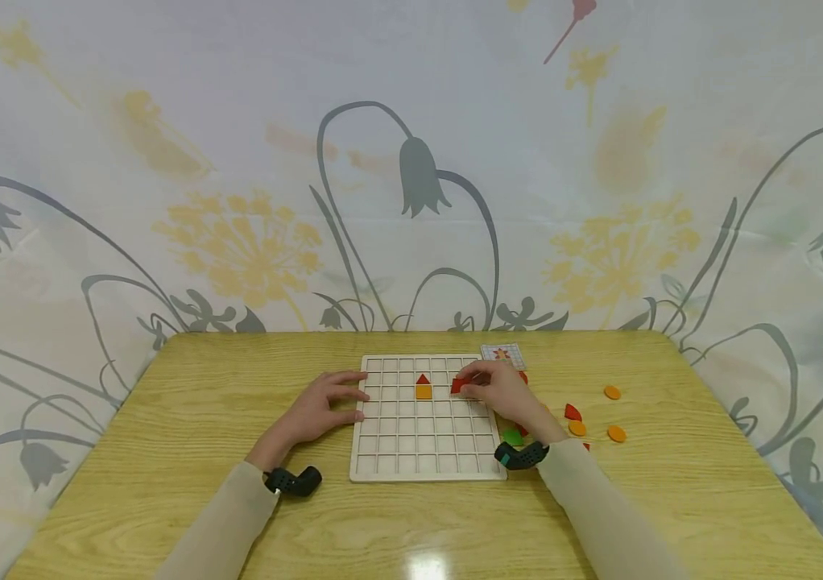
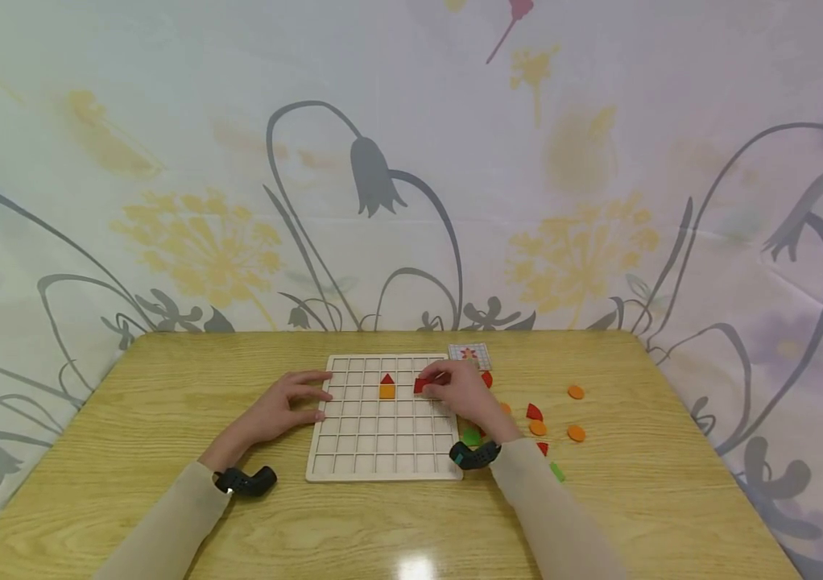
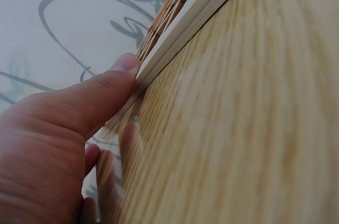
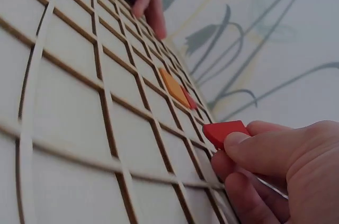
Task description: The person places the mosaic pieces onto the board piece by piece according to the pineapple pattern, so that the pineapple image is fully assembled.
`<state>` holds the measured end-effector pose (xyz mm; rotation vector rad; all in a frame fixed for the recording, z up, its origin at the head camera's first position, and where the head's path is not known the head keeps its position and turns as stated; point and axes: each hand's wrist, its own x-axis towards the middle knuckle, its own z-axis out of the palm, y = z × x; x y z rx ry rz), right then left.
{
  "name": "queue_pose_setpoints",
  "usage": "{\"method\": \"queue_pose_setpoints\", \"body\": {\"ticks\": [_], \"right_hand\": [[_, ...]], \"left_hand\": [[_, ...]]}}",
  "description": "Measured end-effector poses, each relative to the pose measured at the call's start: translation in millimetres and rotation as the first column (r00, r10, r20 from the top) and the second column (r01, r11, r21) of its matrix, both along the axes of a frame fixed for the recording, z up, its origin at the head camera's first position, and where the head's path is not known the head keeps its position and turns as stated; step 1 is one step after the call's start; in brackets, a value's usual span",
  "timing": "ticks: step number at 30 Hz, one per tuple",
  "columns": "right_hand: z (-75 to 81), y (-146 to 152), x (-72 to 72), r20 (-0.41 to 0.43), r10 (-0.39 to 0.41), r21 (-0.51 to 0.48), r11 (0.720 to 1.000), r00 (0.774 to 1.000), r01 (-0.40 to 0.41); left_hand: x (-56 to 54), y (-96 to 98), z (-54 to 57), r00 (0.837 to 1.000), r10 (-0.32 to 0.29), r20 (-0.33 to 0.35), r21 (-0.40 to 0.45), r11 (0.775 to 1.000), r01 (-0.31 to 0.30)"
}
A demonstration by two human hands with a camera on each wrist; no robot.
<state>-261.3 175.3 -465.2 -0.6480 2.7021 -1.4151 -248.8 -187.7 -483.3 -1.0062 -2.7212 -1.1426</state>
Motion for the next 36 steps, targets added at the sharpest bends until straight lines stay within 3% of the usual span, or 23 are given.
{"method": "queue_pose_setpoints", "body": {"ticks": [10, 24, 36], "right_hand": [[-17.3, -22.0, -5.5, 0.002, -0.036, 0.027, 0.999, 0.999, 0.036], [-15.2, -29.7, -1.1, -0.053, -0.053, 0.076, 0.995, 0.997, 0.057], [-11.9, -27.9, 0.0, 0.020, -0.093, 0.032, 0.995, 0.995, 0.092]], "left_hand": [[1.2, -0.3, -0.4, 1.000, 0.012, -0.008, 0.002, 1.000, -0.012], [0.0, 0.6, -1.1, 1.000, 0.011, -0.003, 0.007, 1.000, -0.011], [0.7, 1.5, 0.3, 1.000, 0.009, -0.011, 0.006, 1.000, -0.009]]}}
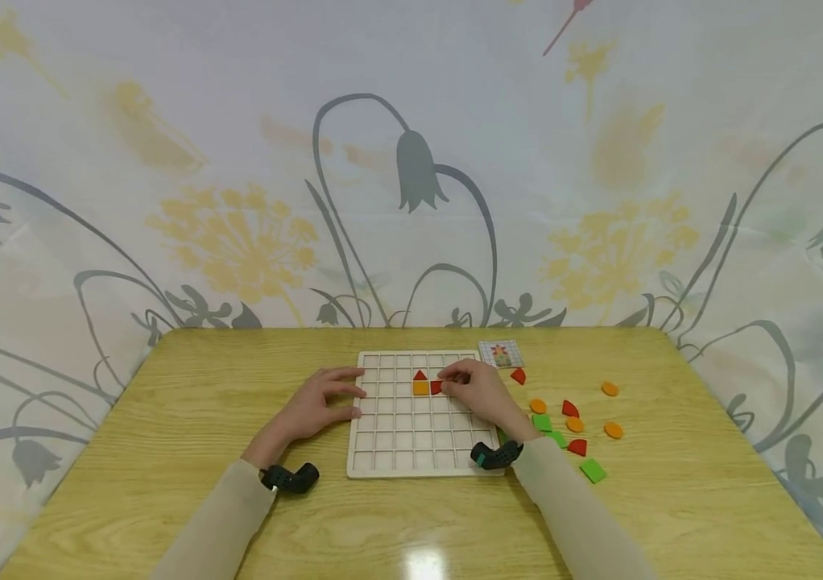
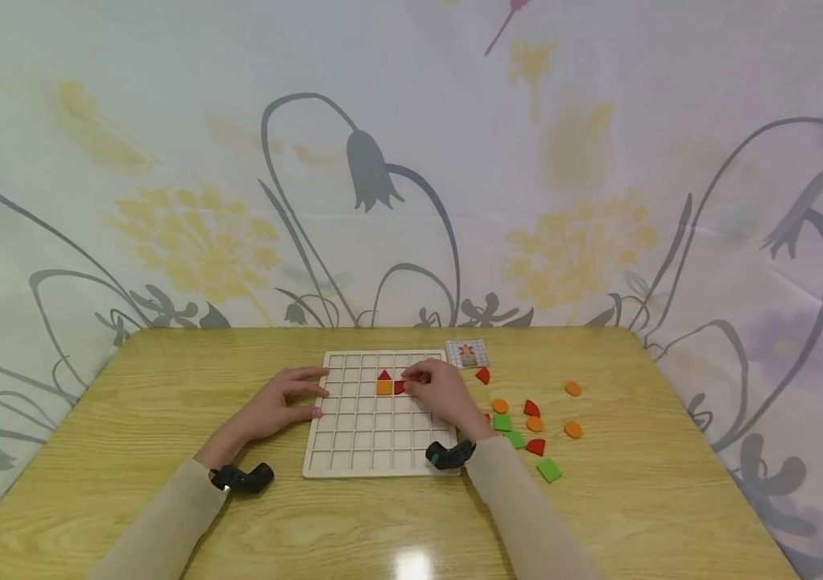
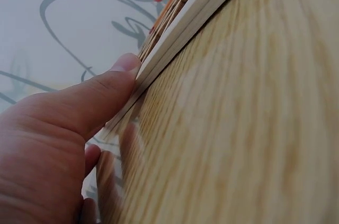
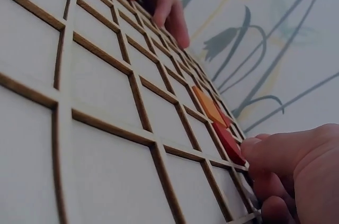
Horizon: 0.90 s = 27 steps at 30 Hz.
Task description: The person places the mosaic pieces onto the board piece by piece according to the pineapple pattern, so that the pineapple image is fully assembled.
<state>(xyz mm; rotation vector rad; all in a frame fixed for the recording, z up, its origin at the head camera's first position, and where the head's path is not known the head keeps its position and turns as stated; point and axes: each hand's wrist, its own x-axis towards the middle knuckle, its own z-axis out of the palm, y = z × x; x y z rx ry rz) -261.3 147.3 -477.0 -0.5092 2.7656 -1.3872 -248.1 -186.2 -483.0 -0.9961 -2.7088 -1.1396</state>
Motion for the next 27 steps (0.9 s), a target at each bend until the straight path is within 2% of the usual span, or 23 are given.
{"method": "queue_pose_setpoints", "body": {"ticks": [6, 11, 15, 20, 27], "right_hand": [[4.4, 12.4, -2.4, 0.029, 0.005, -0.099, 0.995, 1.000, -0.002], [11.3, 30.4, -0.9, -0.013, -0.050, -0.125, 0.991, 0.999, 0.048], [11.7, 53.7, -1.8, -0.064, -0.121, -0.094, 0.989, 0.991, 0.115], [11.7, 82.1, -0.9, -0.052, -0.223, -0.065, 0.973, 0.973, 0.219], [9.2, 109.1, 1.8, -0.004, -0.260, -0.028, 0.965, 0.966, 0.260]], "left_hand": [[-0.3, 0.3, 1.2, 1.000, 0.002, 0.007, -0.004, 1.000, -0.002], [-0.1, -0.1, -0.1, 1.000, 0.003, 0.008, -0.009, 1.000, -0.003], [1.0, -0.4, -0.8, 1.000, 0.005, 0.007, -0.009, 1.000, -0.005], [1.6, -0.1, -0.3, 1.000, 0.008, 0.009, -0.007, 1.000, -0.008], [0.3, 0.6, 0.2, 1.000, 0.005, 0.001, -0.010, 1.000, -0.005]]}}
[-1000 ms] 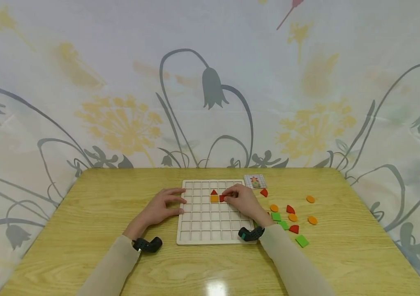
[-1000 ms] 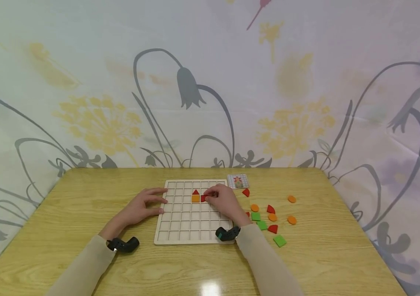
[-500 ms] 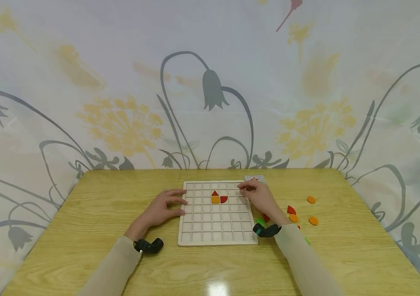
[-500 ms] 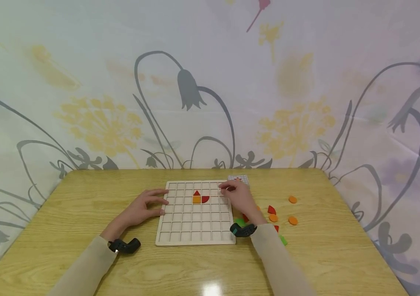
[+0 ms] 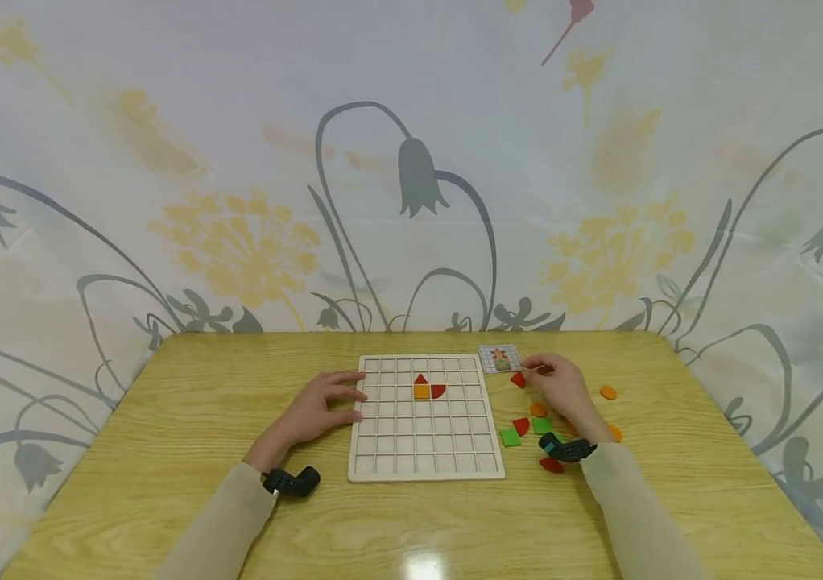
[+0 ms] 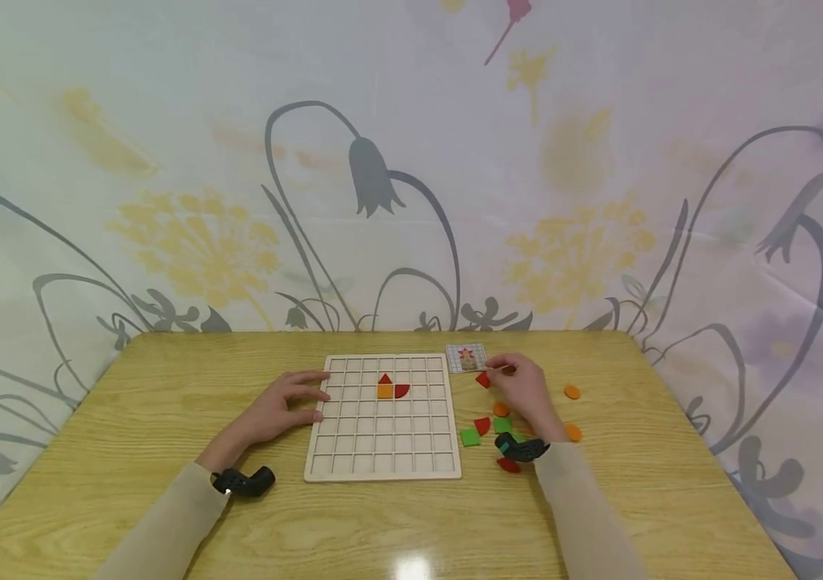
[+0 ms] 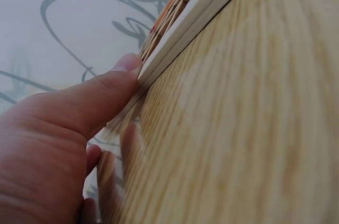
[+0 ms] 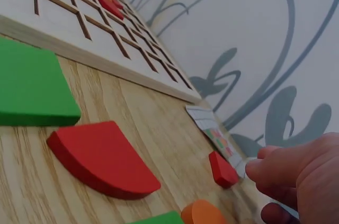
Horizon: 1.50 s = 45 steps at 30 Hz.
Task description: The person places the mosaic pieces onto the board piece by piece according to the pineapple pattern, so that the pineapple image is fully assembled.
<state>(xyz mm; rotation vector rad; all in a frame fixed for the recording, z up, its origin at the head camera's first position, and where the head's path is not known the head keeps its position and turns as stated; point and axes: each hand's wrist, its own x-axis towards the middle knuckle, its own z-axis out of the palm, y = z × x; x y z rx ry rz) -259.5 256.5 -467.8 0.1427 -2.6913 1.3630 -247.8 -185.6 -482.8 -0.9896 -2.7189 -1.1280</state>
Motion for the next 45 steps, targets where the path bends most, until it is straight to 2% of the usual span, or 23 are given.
{"method": "queue_pose_setpoints", "body": {"ticks": [5, 16, 21, 28, 38, 42, 45], "right_hand": [[-4.4, 7.7, -2.3, 0.075, 0.022, 0.002, 1.000, 0.997, -0.023], [-8.7, 3.1, -3.4, 0.078, 0.034, 0.062, 0.997, 0.996, -0.039], [-9.7, 2.8, -2.2, 0.098, 0.039, 0.032, 0.999, 0.994, -0.043], [-8.6, 4.1, -4.2, 0.100, 0.071, 0.039, 0.996, 0.993, -0.075], [-1.5, 14.8, -3.5, 0.113, 0.125, -0.051, 0.991, 0.986, -0.120], [5.7, 17.8, 0.0, 0.109, 0.132, 0.017, 0.991, 0.985, -0.135], [10.3, 14.3, 1.5, 0.101, 0.180, 0.062, 0.980, 0.978, -0.187]], "left_hand": [[-0.1, 0.4, 1.6, 1.000, -0.001, -0.001, 0.001, 1.000, 0.001], [-1.4, -1.6, 1.9, 1.000, -0.005, -0.009, -0.003, 1.000, 0.005], [-1.1, -1.9, 3.0, 1.000, -0.010, -0.007, -0.007, 1.000, 0.010], [1.4, -3.1, 2.9, 1.000, -0.005, -0.013, 0.001, 1.000, 0.005], [0.3, -1.3, 1.2, 1.000, -0.005, -0.008, 0.008, 1.000, 0.005], [0.8, -0.5, 1.0, 1.000, -0.009, 0.005, 0.016, 1.000, 0.009], [0.5, -0.4, 0.4, 1.000, -0.009, 0.001, 0.017, 1.000, 0.009]]}}
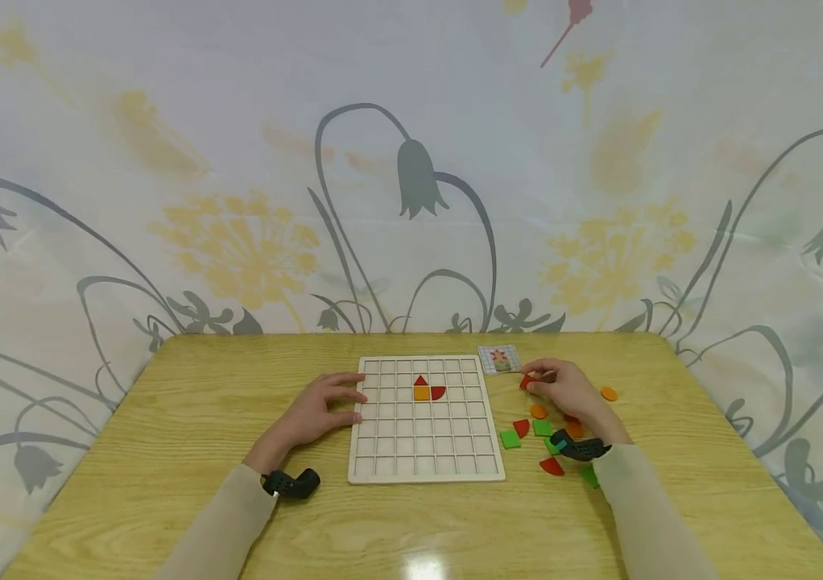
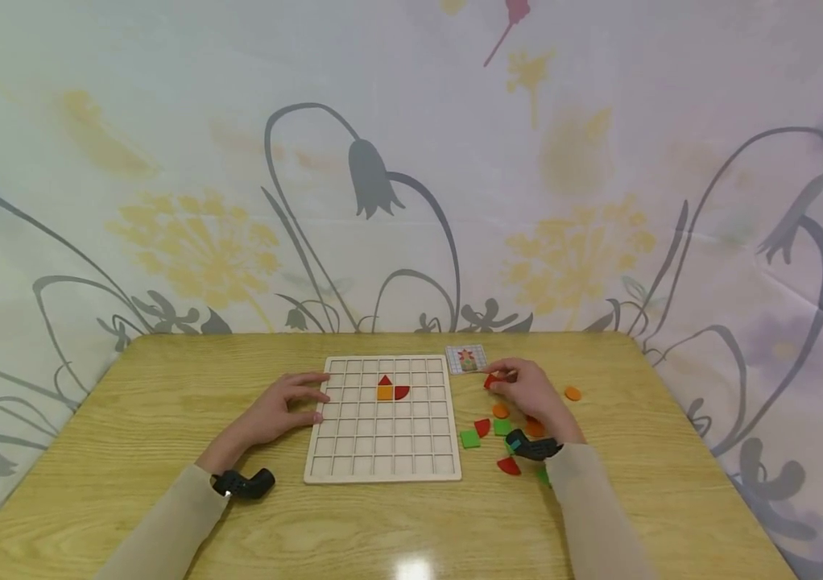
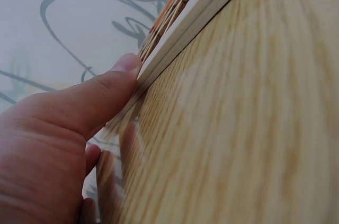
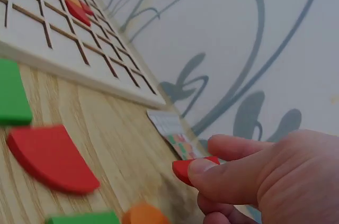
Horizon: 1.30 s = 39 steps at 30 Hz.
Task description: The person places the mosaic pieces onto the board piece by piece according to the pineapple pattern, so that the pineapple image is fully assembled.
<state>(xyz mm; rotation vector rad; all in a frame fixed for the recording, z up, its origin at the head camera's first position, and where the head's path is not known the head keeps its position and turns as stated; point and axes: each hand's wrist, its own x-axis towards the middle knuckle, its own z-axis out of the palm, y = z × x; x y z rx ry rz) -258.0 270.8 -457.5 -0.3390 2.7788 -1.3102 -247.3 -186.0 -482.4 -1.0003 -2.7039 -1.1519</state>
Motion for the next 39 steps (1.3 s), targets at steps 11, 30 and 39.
{"method": "queue_pose_setpoints", "body": {"ticks": [11, 30, 39], "right_hand": [[0.0, -65.7, -6.4, -0.043, 0.096, -0.067, 0.993, 0.994, -0.099], [-19.4, -168.4, -10.1, -0.097, 0.097, -0.195, 0.974, 0.991, -0.114], [-26.6, -174.0, -9.6, -0.122, 0.114, -0.154, 0.979, 0.986, -0.132]], "left_hand": [[-1.7, -0.7, -0.9, 1.000, 0.000, 0.003, -0.001, 1.000, 0.000], [0.5, 1.4, -0.8, 1.000, -0.011, -0.007, 0.007, 1.000, 0.011], [-3.4, 0.5, -5.1, 1.000, -0.001, -0.013, 0.003, 1.000, 0.001]]}}
